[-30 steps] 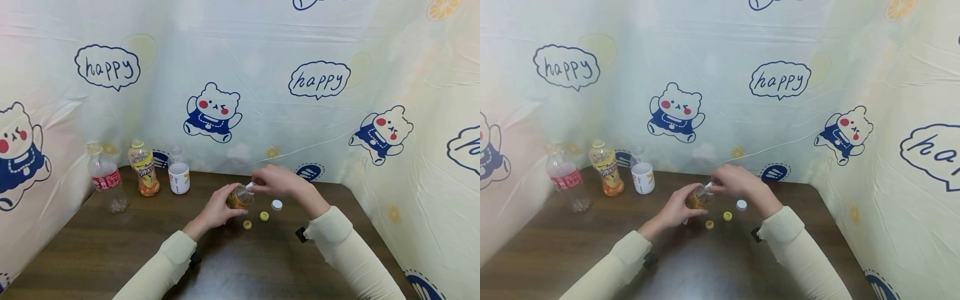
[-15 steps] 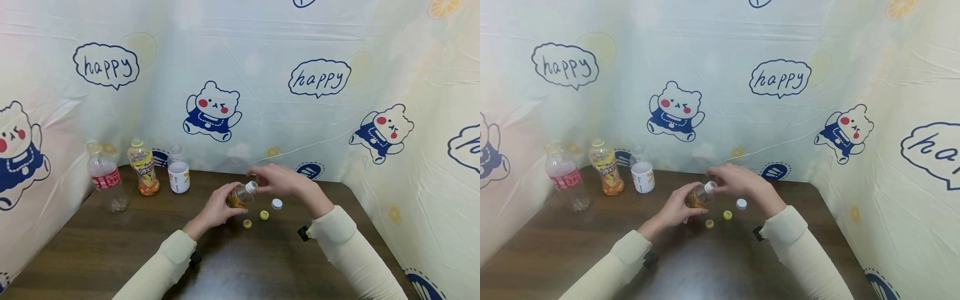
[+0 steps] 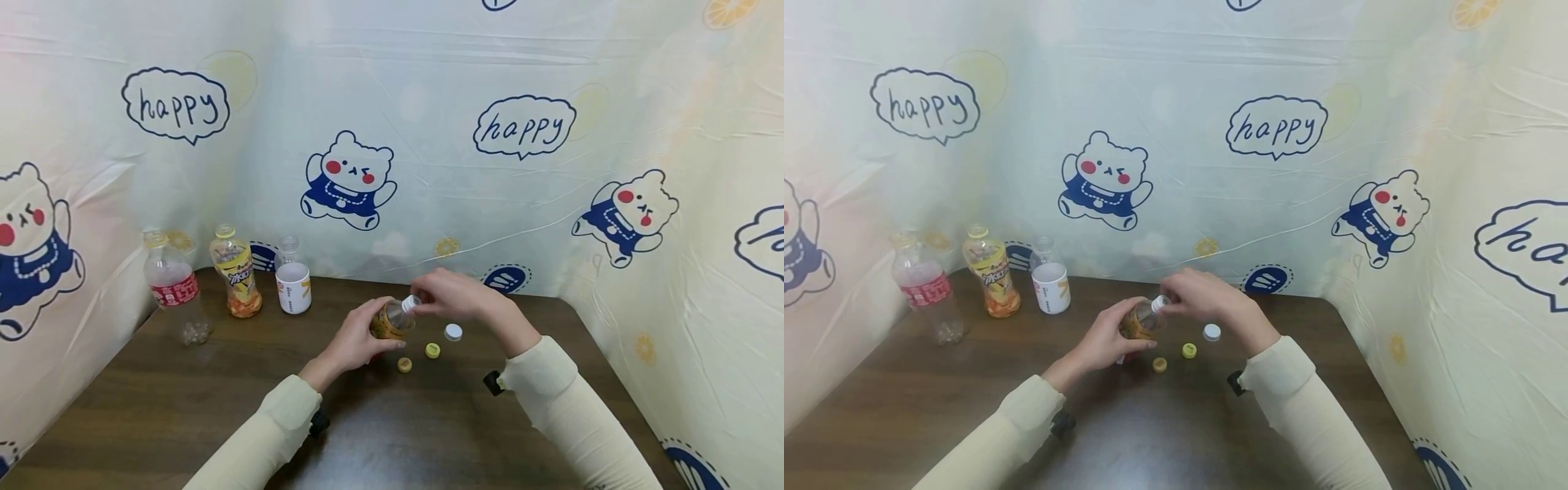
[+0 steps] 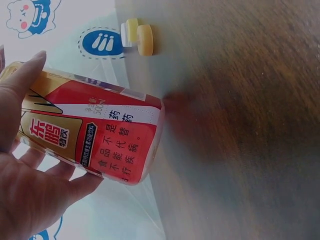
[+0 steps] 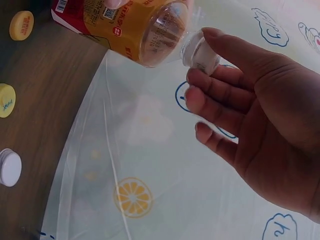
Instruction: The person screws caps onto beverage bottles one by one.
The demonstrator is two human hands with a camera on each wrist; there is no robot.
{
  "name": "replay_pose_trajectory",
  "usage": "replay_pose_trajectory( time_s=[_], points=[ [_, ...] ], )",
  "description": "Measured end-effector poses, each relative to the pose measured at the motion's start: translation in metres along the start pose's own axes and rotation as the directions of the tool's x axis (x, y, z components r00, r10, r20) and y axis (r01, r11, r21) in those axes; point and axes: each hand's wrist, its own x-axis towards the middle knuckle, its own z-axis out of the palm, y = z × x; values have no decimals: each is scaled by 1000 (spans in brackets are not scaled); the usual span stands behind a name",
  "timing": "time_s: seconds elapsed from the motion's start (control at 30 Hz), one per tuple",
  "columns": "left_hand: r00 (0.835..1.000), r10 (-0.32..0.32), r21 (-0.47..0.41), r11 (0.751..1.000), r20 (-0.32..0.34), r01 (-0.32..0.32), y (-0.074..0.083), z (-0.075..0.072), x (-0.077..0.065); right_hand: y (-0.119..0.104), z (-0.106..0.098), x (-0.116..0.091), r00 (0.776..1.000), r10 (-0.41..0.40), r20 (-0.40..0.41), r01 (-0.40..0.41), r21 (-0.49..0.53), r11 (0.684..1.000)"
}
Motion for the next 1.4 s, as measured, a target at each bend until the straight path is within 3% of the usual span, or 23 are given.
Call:
replay_pose_trajectory(
  time_s=[0.27,0.7,1.1,1.4],
  points=[
    [1000,-16,11,1000,-4,16,-1,0,0,-2,0,-2,999,24,-30,-25,-39,999],
    [1000,-20,0,1000,-14,20,2,0,2,-2,-4,-3,996,-83,41,78,99,992],
    [1000,10,6,1000,-10,-10,-1,1,2,-3,-1,-2,1000,-7,-14,7,-8,1000],
    [1000,-14,7,1000,-7,14,-1,1,1,-2,-3,-2,1000,9,-17,-9,0,1000]
  ],
)
